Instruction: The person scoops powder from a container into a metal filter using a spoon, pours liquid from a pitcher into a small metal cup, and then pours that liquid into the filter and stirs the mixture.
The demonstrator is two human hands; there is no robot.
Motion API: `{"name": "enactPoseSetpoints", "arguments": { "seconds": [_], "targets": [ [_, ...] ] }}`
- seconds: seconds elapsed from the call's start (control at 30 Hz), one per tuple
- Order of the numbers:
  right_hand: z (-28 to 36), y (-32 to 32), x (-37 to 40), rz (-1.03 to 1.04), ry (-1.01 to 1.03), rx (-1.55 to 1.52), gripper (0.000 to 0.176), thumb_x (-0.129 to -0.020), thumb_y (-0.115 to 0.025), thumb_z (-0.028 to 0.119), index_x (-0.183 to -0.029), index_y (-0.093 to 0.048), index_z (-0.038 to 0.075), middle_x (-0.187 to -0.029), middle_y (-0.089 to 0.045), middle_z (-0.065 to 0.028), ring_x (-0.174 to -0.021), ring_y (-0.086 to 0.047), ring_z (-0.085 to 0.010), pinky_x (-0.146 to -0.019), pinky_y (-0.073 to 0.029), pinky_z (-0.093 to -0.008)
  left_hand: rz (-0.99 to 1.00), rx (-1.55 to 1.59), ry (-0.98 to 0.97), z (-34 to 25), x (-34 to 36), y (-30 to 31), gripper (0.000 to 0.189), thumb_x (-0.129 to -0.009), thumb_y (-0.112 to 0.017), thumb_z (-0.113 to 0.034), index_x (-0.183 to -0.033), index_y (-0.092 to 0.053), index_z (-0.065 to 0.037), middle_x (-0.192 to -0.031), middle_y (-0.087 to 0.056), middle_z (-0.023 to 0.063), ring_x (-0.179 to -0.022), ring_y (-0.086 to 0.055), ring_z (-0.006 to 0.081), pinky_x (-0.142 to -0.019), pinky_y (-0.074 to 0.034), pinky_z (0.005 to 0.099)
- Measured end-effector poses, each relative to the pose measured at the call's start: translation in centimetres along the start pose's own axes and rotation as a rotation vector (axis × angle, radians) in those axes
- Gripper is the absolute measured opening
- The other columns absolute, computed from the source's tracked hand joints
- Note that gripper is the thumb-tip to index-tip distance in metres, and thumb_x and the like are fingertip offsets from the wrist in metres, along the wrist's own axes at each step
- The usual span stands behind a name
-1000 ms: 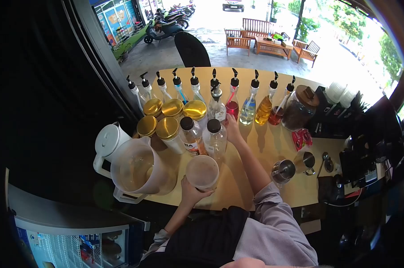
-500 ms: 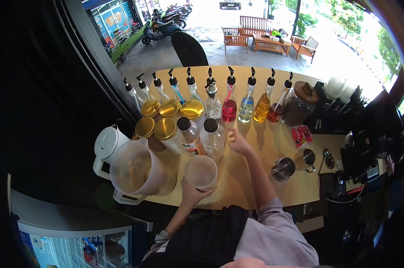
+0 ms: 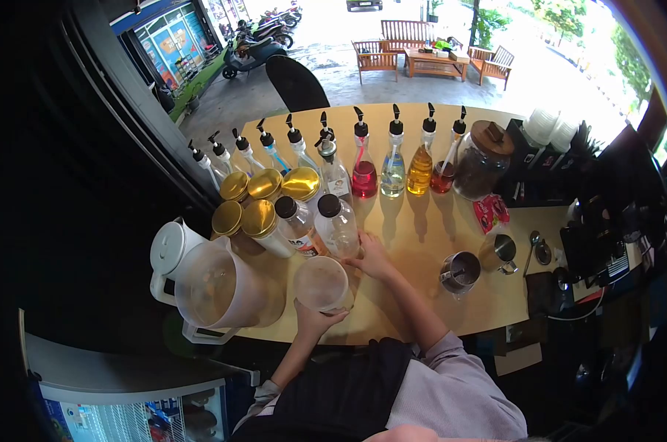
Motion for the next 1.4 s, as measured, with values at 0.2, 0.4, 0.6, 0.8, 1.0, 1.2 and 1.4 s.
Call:
{"name": "enactPoseSetpoints", "arguments": {
  "seconds": [0.2,0.4,0.6,0.8,1.0,1.2,1.4],
  "targets": [
    [-2.7,-0.7,2.5,-0.131,-0.076,-0.404,0.067,-0.079,-0.06,0.006,-0.14,-0.031,0.002,-0.125,-0.049,-0.0169,-0.116,-0.047,-0.0268,-0.097,-0.039,-0.033,-0.012,-0.035,-0.012,-1.4,-0.8,-0.2,0.061,-0.055,-0.085,-0.029,-0.105,-0.064,-0.003,-0.107,-0.063,0.0133,-0.103,-0.058,0.0298,-0.093,-0.043,0.0419],
    [2.0,3.5,8.8,-0.063,-0.109,-0.848,0.05,-0.089,-0.046,0.014,-0.136,-0.036,0.0,-0.125,-0.05,-0.0166,-0.116,-0.048,-0.0241,-0.097,-0.038,-0.034,0.011,-0.054,-0.048,-4.1,-2.5,-1.9,0.068,-0.053,-0.085,-0.03,-0.111,-0.061,-0.005,-0.112,-0.062,0.0128,-0.107,-0.056,0.0291,-0.095,-0.041,0.042],
    [4.6,5.7,12.8,-0.238,0.135,-0.811,0.055,-0.098,-0.031,0.037,-0.134,-0.035,-0.005,-0.131,-0.047,-0.017,-0.124,-0.042,-0.0248,-0.105,-0.03,-0.0361,0.113,-0.026,0.0,-6.2,-3.2,-5.9,0.076,-0.047,-0.085,-0.043,-0.108,-0.059,-0.007,-0.107,-0.062,0.0111,-0.1,-0.057,0.0304,-0.087,-0.04,0.0444],
    [3.4,6.9,16.0,-0.289,0.09,-0.823,0.062,-0.097,-0.031,0.042,-0.138,-0.028,-0.004,-0.137,-0.039,-0.0172,-0.13,-0.036,-0.0253,-0.107,-0.027,-0.0363,0.13,-0.029,0.042,-6.4,-1.7,-9.1,0.086,-0.047,-0.085,-0.049,-0.113,-0.055,-0.003,-0.108,-0.057,0.0157,-0.105,-0.051,0.0324,-0.091,-0.037,0.0441],
    [2.8,7.3,17.3,-0.229,0.1,-0.902,0.074,-0.093,-0.037,0.051,-0.141,-0.021,-0.003,-0.142,-0.031,-0.0182,-0.133,-0.031,-0.0259,-0.109,-0.022,-0.0372,0.151,-0.01,0.089,-8.2,-1.2,-9.5,0.089,-0.046,-0.084,-0.053,-0.115,-0.054,-0.003,-0.11,-0.057,0.0156,-0.107,-0.05,0.0325,-0.094,-0.036,0.0438],
    [3.6,10.0,18.9,-0.486,0.55,-0.669,0.074,-0.085,-0.054,0.045,-0.137,-0.03,-0.002,-0.141,-0.032,-0.0214,-0.131,-0.034,-0.0337,-0.108,-0.025,-0.0419,0.218,0.024,0.114,-10.7,-2.1,-7.5,0.076,-0.054,-0.088,-0.029,-0.118,-0.056,-0.006,-0.113,-0.063,0.0081,-0.106,-0.059,0.0229,-0.095,-0.043,0.0359],
    [12.7,18.3,15.2,-0.378,0.507,0.114,0.069,-0.076,-0.062,0.048,-0.127,-0.048,0.004,-0.127,-0.047,-0.0218,-0.112,-0.049,-0.035,-0.093,-0.038,-0.0458,0.082,0.226,0.011,-13.6,-3.8,-6.3,0.072,-0.049,-0.087,-0.036,-0.109,-0.06,-0.006,-0.101,-0.064,0.0115,-0.095,-0.062,0.0291,-0.081,-0.049,0.0391]
  ]
}}
Point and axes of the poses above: each hand's wrist, its own x-axis away from the middle knuckle, its own y-axis out of the back of the hand, z = x × y, the point moved 3 cm from there along -x, towards the middle knuckle
